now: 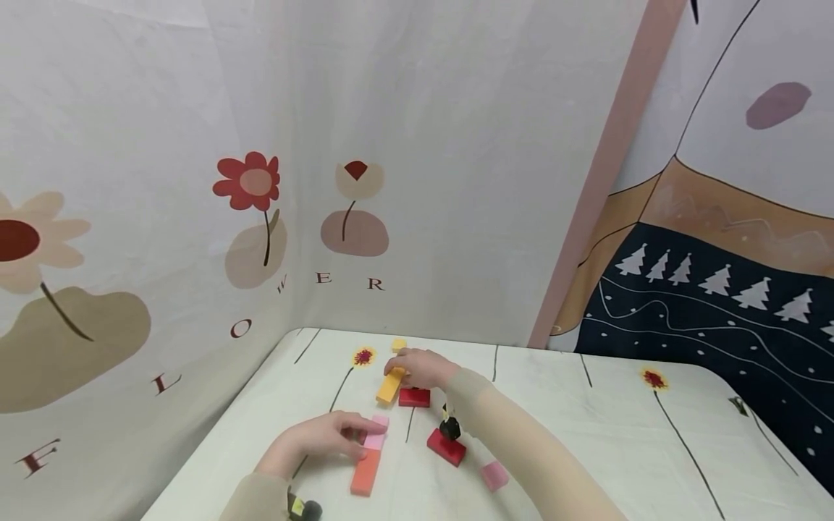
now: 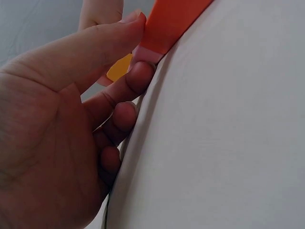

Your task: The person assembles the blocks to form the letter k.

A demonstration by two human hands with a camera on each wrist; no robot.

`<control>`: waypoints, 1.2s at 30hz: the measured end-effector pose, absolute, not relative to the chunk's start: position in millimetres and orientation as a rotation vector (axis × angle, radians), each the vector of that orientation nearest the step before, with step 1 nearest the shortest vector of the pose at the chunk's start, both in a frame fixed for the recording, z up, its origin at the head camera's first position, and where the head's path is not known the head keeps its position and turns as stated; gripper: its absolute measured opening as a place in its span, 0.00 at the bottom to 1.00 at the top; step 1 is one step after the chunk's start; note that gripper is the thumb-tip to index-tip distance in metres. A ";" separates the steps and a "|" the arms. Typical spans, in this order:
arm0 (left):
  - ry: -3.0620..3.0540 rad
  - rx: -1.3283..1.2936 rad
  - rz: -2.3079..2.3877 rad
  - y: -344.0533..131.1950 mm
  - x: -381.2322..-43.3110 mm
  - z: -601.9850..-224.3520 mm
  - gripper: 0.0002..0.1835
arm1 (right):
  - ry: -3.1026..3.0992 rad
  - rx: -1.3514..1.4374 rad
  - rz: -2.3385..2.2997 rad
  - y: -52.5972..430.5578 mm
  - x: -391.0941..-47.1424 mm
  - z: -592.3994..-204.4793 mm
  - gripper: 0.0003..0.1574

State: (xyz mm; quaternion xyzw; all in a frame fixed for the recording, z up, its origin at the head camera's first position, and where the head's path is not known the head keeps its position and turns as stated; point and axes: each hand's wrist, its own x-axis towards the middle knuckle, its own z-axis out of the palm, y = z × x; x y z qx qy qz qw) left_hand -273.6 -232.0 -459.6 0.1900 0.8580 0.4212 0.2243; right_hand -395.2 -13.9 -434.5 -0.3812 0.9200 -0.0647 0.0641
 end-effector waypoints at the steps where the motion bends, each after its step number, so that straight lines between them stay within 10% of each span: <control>1: 2.369 0.523 1.163 -232.1 -273.4 -459.5 0.23 | 2.778 -1.153 -0.193 -14.4 -395.1 -434.8 0.22; 36: 2.356 0.549 1.172 -232.9 -275.7 -461.0 0.23 | 2.755 -1.228 -0.014 -22.1 -387.9 -430.4 0.23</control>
